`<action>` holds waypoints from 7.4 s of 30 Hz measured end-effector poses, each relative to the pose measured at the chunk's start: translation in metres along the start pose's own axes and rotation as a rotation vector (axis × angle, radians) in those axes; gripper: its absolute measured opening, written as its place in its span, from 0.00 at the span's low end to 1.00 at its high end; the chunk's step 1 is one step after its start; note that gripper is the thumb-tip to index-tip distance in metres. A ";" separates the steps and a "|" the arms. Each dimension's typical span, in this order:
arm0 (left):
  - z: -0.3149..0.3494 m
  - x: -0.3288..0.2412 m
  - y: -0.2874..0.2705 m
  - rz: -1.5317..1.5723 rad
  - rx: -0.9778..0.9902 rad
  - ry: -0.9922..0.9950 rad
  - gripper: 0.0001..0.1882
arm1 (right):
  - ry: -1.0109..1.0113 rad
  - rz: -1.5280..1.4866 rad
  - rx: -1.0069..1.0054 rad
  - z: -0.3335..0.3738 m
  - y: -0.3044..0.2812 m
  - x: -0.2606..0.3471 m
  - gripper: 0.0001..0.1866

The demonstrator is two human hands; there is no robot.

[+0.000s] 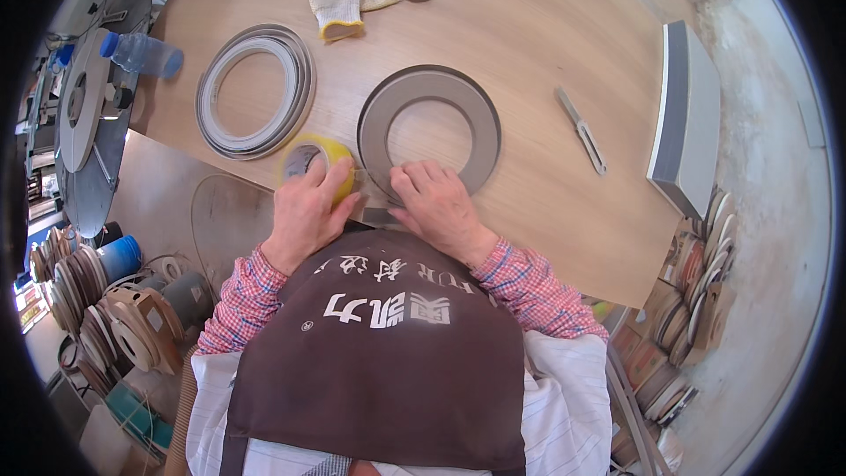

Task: The person applies yellow tape to the edges of several circular rings on a workbench. They use a utility knife to cut the tape and smooth it onto the rings, handling each ring individually.

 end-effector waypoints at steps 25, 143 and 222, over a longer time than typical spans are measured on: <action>0.000 -0.002 0.014 0.210 -0.037 0.014 0.21 | 0.194 0.211 -0.264 0.103 -0.063 -0.052 0.14; -0.058 -0.006 0.020 0.284 0.205 0.057 0.17 | -0.297 0.173 0.054 0.017 0.018 0.006 0.19; -0.013 -0.058 -0.024 -0.295 -0.031 0.198 0.09 | 0.092 -0.315 -0.021 -0.039 -0.055 -0.023 0.21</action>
Point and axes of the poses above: each hand's wrist, its own z-axis away from the middle knuckle, its own y-axis out of the palm, x = y × z, the point moved 5 cm from there along -z, towards the middle knuckle, and after that the axes turned 8 degrees about -y, right-handed, at the moved point
